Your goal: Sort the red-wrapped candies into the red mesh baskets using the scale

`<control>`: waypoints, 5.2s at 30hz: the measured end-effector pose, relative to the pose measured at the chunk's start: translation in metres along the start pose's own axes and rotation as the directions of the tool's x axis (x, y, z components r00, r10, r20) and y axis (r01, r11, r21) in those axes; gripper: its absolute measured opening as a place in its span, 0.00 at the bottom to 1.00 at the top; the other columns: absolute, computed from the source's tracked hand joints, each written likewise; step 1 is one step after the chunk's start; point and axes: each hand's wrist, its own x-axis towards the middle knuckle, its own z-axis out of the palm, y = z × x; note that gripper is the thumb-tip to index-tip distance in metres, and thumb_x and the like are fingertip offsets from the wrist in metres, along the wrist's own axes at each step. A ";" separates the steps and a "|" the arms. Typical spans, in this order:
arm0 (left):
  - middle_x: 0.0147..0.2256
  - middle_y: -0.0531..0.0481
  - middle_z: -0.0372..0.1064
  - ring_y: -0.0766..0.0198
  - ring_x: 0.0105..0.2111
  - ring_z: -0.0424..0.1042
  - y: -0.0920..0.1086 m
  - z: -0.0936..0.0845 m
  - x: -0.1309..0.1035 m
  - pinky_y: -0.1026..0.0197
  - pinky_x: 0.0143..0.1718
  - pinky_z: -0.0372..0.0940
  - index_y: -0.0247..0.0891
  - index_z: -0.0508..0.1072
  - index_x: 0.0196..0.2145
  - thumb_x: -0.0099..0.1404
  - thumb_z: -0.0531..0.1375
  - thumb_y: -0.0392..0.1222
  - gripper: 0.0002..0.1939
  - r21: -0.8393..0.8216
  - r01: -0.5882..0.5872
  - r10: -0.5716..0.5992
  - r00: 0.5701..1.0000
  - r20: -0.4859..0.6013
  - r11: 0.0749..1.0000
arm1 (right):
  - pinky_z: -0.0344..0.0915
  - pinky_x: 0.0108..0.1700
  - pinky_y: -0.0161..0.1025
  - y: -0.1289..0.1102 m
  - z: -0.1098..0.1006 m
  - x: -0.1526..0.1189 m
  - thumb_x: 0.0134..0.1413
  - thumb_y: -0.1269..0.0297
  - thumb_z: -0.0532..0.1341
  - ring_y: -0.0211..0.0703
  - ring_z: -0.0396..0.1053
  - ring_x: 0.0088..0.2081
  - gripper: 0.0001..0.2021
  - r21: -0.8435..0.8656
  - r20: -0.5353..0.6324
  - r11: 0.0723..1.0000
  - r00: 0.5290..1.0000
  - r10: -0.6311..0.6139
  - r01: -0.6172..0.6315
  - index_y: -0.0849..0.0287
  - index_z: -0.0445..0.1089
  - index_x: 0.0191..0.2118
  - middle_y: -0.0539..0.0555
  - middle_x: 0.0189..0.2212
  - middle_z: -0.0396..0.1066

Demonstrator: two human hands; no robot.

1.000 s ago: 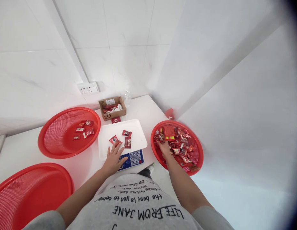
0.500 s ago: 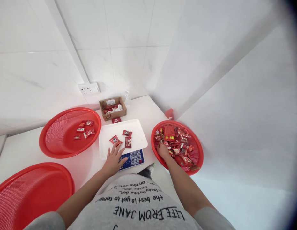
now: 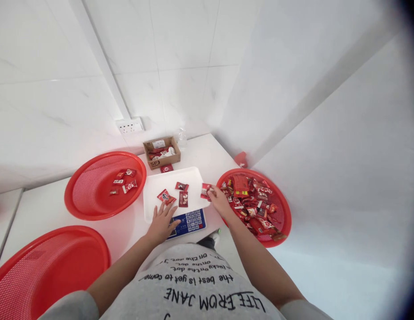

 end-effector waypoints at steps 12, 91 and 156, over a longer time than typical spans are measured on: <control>0.61 0.45 0.50 0.48 0.62 0.40 0.005 -0.009 0.021 0.39 0.59 0.39 0.42 0.57 0.58 0.63 0.50 0.54 0.28 0.079 -0.102 0.107 0.992 -0.070 0.992 | 0.51 0.59 0.44 0.067 -0.030 0.005 0.52 0.71 0.49 0.46 0.57 0.56 0.23 -0.500 -0.100 0.866 0.994 -0.034 -0.021 0.65 0.59 0.55 0.62 0.53 0.61; 0.62 0.48 0.46 0.48 0.62 0.40 -0.001 0.006 0.041 0.39 0.59 0.40 0.46 0.52 0.60 0.63 0.51 0.52 0.29 0.165 -0.150 0.170 0.978 -0.118 0.975 | 0.51 0.59 0.52 0.047 -0.003 -0.035 0.54 0.62 0.51 0.54 0.49 0.60 0.24 -0.568 -0.120 0.822 0.984 -0.129 0.038 0.64 0.57 0.57 0.64 0.57 0.56; 0.39 0.44 0.65 0.59 0.38 0.68 -0.039 -0.018 0.022 0.57 0.40 0.65 0.38 0.68 0.39 0.62 0.49 0.40 0.11 -0.197 0.214 -0.262 0.928 -0.264 0.957 | 0.56 0.55 0.46 0.052 -0.005 -0.049 0.56 0.61 0.48 0.50 0.58 0.57 0.29 -0.486 -0.064 0.872 0.997 0.033 -0.061 0.59 0.45 0.63 0.59 0.59 0.56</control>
